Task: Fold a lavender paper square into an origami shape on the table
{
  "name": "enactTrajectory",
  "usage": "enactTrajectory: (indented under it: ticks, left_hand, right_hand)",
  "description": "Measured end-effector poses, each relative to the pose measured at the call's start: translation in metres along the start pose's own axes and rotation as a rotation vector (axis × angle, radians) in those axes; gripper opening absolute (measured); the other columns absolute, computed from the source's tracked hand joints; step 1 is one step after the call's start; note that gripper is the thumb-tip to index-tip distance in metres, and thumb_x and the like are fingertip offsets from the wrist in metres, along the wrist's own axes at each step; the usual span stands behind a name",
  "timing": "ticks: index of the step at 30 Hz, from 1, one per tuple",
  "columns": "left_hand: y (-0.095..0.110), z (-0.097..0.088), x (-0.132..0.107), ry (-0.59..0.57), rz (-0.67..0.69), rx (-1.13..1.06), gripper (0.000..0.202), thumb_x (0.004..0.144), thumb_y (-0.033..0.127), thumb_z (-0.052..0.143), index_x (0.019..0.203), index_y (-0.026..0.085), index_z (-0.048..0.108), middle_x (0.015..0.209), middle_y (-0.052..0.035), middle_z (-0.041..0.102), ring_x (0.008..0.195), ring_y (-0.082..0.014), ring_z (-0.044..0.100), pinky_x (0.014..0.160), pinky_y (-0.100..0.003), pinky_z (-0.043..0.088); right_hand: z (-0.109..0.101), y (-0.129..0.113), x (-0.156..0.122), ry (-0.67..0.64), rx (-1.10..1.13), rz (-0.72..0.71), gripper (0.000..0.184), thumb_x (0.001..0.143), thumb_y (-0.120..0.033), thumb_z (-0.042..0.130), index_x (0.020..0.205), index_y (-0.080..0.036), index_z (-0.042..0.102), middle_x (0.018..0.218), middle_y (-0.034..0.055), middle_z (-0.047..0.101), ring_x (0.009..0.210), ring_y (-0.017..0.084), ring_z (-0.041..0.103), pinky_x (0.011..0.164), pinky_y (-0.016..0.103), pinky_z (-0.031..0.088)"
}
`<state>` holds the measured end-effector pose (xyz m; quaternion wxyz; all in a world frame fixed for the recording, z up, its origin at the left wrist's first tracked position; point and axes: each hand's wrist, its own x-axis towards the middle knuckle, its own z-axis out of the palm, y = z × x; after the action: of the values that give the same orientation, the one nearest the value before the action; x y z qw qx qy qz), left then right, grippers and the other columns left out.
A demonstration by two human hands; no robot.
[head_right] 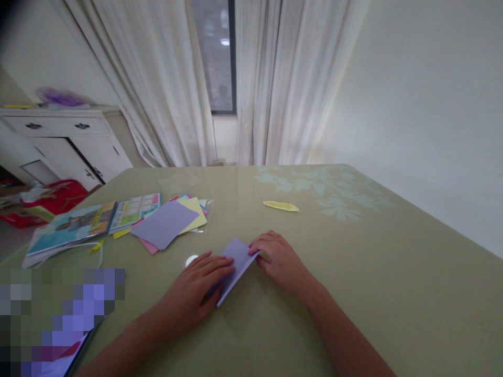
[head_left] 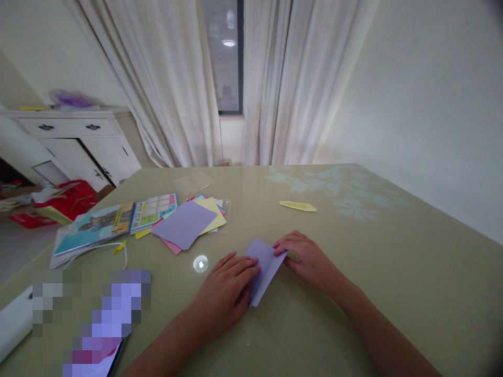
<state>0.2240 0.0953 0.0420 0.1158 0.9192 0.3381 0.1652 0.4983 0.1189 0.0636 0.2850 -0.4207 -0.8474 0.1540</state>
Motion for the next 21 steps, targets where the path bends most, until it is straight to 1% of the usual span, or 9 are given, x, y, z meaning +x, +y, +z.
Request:
enactTrajectory:
  ticks: [8, 12, 21]
  left_hand:
    - [-0.0008, 0.001, 0.0003, 0.021, -0.014, 0.01, 0.05, 0.089, 0.012, 0.054, 0.136, 0.026, 0.062, 0.148, -0.0042, 0.063, 0.135, -0.0245, 0.058, 0.123, -0.055, 0.036]
    - [-0.0012, 0.0015, -0.0001, 0.034, -0.022, 0.018, 0.049, 0.09, 0.012, 0.054, 0.136, 0.026, 0.062, 0.147, -0.0042, 0.063, 0.134, -0.0248, 0.059, 0.122, -0.056, 0.037]
    - [-0.0017, 0.0015, -0.0012, 0.061, -0.04, 0.032, 0.049, 0.089, 0.013, 0.055, 0.135, 0.027, 0.063, 0.146, -0.0037, 0.064, 0.133, -0.0253, 0.06, 0.121, -0.056, 0.039]
  right_hand:
    - [0.0004, -0.001, -0.0001, 0.009, 0.015, 0.008, 0.028, 0.08, 0.0, 0.064, 0.095, -0.022, 0.075, 0.104, 0.0049, 0.079, 0.101, 0.024, 0.068, 0.095, 0.042, 0.049]
    - [-0.0001, -0.0029, 0.0007, 0.005, 0.014, 0.013, 0.027, 0.082, -0.001, 0.062, 0.094, -0.022, 0.076, 0.103, 0.0051, 0.079, 0.1, 0.024, 0.068, 0.094, 0.042, 0.049]
    - [-0.0011, -0.0068, 0.0014, -0.019, 0.017, 0.05, 0.028, 0.08, -0.001, 0.063, 0.094, -0.022, 0.076, 0.104, 0.0052, 0.079, 0.101, 0.025, 0.068, 0.096, 0.043, 0.048]
